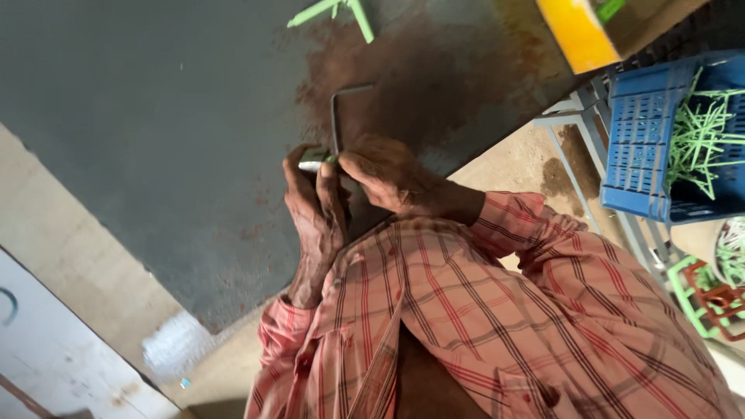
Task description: The person assembles small green plastic components using a metal jig and an Allen key. They insert the parts into the jig, tighten them with the key, and then remove the finished pieces, repeating the process for multiple units.
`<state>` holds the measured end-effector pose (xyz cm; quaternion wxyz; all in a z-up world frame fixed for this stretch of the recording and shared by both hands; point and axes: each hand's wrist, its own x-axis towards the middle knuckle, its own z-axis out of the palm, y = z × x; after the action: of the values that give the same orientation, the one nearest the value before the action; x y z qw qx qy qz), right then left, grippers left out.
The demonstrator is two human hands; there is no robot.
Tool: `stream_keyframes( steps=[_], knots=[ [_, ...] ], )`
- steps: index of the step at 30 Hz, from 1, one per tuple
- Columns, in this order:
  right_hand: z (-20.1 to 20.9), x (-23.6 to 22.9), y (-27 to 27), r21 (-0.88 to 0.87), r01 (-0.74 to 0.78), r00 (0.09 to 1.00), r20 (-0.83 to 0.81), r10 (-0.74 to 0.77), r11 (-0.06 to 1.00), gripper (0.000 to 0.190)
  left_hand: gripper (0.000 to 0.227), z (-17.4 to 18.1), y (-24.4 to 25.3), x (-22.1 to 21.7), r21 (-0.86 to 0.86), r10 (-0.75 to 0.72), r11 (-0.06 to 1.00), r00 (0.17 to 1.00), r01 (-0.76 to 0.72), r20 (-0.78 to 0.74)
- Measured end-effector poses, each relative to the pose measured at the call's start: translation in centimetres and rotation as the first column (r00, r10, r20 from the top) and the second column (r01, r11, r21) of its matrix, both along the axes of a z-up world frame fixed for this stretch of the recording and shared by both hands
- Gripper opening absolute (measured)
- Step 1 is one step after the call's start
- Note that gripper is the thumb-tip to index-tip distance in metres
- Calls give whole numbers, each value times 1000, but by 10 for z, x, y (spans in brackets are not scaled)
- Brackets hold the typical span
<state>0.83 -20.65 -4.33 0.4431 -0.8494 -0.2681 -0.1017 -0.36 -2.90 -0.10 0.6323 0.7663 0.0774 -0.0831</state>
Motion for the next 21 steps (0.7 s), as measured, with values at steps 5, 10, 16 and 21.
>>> stream_keyframes(
  steps=[5,10,16,21],
  knots=[
    [3,12,0,571,361,485,-790,375,738,24,35,-2,-18,7,217,-71,976,958,9,279],
    [-8,19,-17,453,102,742,-628,236,886,16,36,1,-37,11,339,-110,941,937,-9,331],
    [-15,31,-39,650,-79,909,-264,322,756,14,32,-2,-58,25,262,-44,965,973,-18,226],
    [2,39,-56,744,594,418,-610,673,306,14,38,-5,-74,25,313,-68,949,958,-24,280]
  ],
)
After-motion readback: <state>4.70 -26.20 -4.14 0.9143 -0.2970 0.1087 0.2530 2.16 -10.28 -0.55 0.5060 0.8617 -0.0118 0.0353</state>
